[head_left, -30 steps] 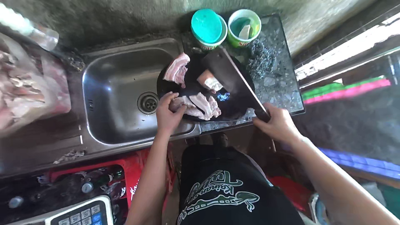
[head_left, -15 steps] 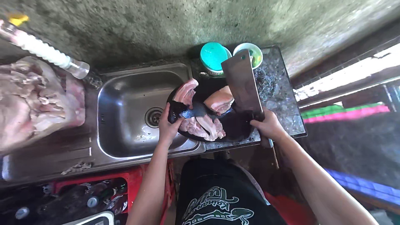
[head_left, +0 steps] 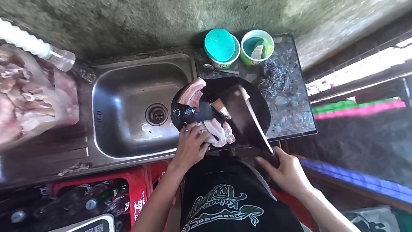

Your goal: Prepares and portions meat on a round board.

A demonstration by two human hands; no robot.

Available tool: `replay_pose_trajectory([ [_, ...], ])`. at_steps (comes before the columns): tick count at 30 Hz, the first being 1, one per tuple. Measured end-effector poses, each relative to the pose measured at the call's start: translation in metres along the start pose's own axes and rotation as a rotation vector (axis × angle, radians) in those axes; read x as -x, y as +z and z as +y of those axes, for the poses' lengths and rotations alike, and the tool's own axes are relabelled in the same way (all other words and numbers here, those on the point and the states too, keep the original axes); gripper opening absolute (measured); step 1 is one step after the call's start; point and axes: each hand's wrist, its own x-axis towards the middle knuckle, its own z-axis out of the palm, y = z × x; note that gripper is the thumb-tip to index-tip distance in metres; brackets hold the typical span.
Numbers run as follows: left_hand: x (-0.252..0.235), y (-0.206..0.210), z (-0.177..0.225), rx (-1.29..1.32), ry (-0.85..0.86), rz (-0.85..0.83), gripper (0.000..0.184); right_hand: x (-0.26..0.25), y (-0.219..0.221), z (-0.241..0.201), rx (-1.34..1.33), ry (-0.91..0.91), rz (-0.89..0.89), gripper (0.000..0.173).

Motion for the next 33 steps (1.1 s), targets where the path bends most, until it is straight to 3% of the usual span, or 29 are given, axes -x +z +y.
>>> replay_pose_trajectory([
  [5, 0.0, 0.003, 0.002, -0.055, 0.031, -0.005, 0.019, -0.029, 0.011, 0.002, 0.059, -0.103, 0.061, 0.03],
  [8, -0.001, 0.006, 0.004, -0.089, -0.006, -0.014, 0.025, -0.062, -0.006, -0.01, 0.072, -0.094, 0.107, 0.027],
  [11, -0.002, 0.007, 0.007, -0.094, -0.042, -0.023, 0.028, -0.094, -0.029, -0.004, 0.101, -0.168, 0.163, 0.036],
  [14, -0.002, 0.004, 0.012, -0.097, -0.068, -0.036, 0.025, -0.108, -0.049, 0.001, 0.178, -0.199, 0.19, 0.026],
  [16, -0.003, 0.002, 0.013, -0.093, -0.09, -0.063, 0.025, -0.104, -0.052, 0.0, 0.196, -0.166, 0.201, 0.025],
  [21, -0.003, -0.001, 0.015, -0.073, -0.109, -0.065, 0.022, -0.053, -0.023, -0.013, 0.039, -0.05, -0.007, 0.031],
  [27, 0.008, 0.006, 0.011, -0.088, -0.07, 0.069, 0.022, 0.015, 0.014, -0.012, 0.115, -0.055, -0.216, 0.05],
  [33, 0.012, 0.009, 0.011, -0.098, -0.067, 0.07, 0.022, 0.024, 0.026, -0.019, 0.201, 0.054, -0.308, 0.049],
])
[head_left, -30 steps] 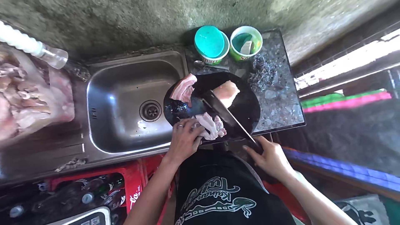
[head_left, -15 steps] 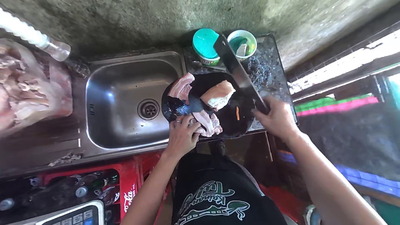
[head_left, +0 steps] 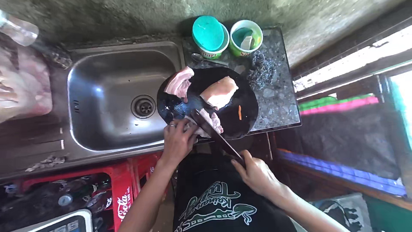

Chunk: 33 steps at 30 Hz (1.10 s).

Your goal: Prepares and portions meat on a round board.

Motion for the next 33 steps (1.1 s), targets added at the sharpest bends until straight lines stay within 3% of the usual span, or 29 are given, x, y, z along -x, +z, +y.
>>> replay_pose_trajectory([
  [4, -0.001, 0.001, -0.002, 0.035, 0.013, -0.04, 0.022, -0.016, -0.007, -0.023, 0.01, 0.098, -0.151, 0.049],
  [9, -0.001, 0.005, 0.001, 0.081, -0.038, -0.036, 0.022, -0.053, -0.004, -0.042, -0.018, 0.074, -0.151, 0.042],
  [16, 0.002, 0.007, 0.003, 0.07, -0.078, 0.009, 0.021, -0.012, -0.009, -0.007, 0.046, 0.09, -0.156, 0.045],
  [20, 0.011, 0.014, 0.01, 0.074, -0.087, 0.058, 0.021, -0.051, -0.005, -0.04, 0.051, 0.069, -0.163, 0.042],
  [23, 0.011, 0.007, 0.003, 0.067, -0.107, 0.027, 0.023, -0.053, -0.005, -0.038, 0.033, 0.033, -0.16, 0.04],
  [27, 0.002, -0.009, -0.016, 0.109, -0.251, 0.009, 0.025, -0.02, -0.009, -0.001, 0.017, 0.052, -0.161, 0.043],
  [30, -0.005, -0.028, -0.026, 0.324, -0.465, 0.133, 0.025, -0.016, -0.022, 0.011, -0.021, 0.033, -0.192, 0.044],
  [33, -0.026, -0.058, -0.022, 0.574, -0.599, 0.244, 0.036, -0.012, -0.041, 0.016, -0.116, -0.038, -0.048, 0.037],
])
